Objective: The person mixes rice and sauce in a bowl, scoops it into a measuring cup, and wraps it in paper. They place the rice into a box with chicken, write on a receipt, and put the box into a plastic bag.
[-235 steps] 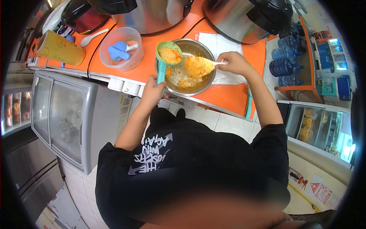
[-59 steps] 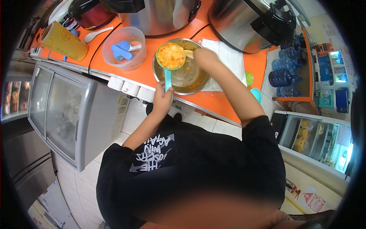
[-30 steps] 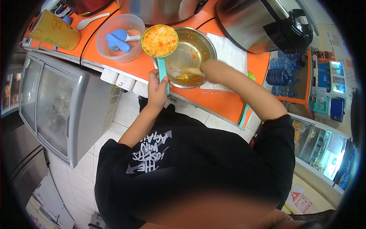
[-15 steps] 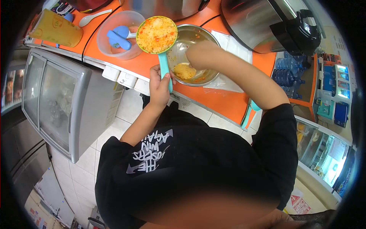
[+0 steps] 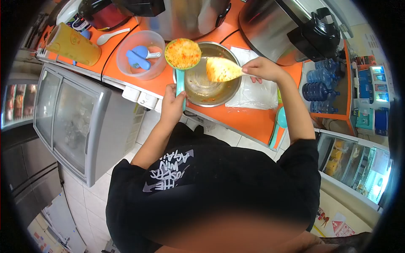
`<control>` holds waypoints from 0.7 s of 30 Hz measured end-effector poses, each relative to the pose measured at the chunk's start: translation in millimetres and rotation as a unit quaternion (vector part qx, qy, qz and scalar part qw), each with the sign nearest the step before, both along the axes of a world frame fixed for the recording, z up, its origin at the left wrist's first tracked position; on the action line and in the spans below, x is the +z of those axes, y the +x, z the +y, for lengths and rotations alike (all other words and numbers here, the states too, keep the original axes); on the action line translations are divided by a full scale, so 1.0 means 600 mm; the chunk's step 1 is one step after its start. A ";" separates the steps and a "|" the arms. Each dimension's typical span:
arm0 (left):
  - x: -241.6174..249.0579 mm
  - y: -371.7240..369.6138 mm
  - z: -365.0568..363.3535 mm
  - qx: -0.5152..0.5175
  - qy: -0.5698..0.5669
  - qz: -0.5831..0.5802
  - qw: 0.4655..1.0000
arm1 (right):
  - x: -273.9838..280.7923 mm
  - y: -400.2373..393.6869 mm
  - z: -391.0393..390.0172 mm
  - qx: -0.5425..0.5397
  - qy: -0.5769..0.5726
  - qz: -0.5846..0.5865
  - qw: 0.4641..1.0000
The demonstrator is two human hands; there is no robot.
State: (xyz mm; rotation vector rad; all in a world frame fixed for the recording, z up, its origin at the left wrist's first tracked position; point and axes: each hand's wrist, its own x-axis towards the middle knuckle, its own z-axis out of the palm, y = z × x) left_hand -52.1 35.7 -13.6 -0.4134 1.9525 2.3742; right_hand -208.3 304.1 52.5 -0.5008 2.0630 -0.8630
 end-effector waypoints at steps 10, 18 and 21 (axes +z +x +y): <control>-0.006 0.007 0.039 -0.063 -0.002 -0.069 0.996 | -0.073 0.196 -0.122 -0.147 0.084 0.495 0.852; -0.024 -0.007 0.003 -0.154 -0.136 -0.025 0.978 | -0.071 0.199 -0.155 -0.273 0.001 0.352 0.895; -0.033 -0.023 -0.018 -0.172 -0.188 -0.025 0.967 | -0.065 0.217 -0.203 -0.271 0.086 0.352 0.892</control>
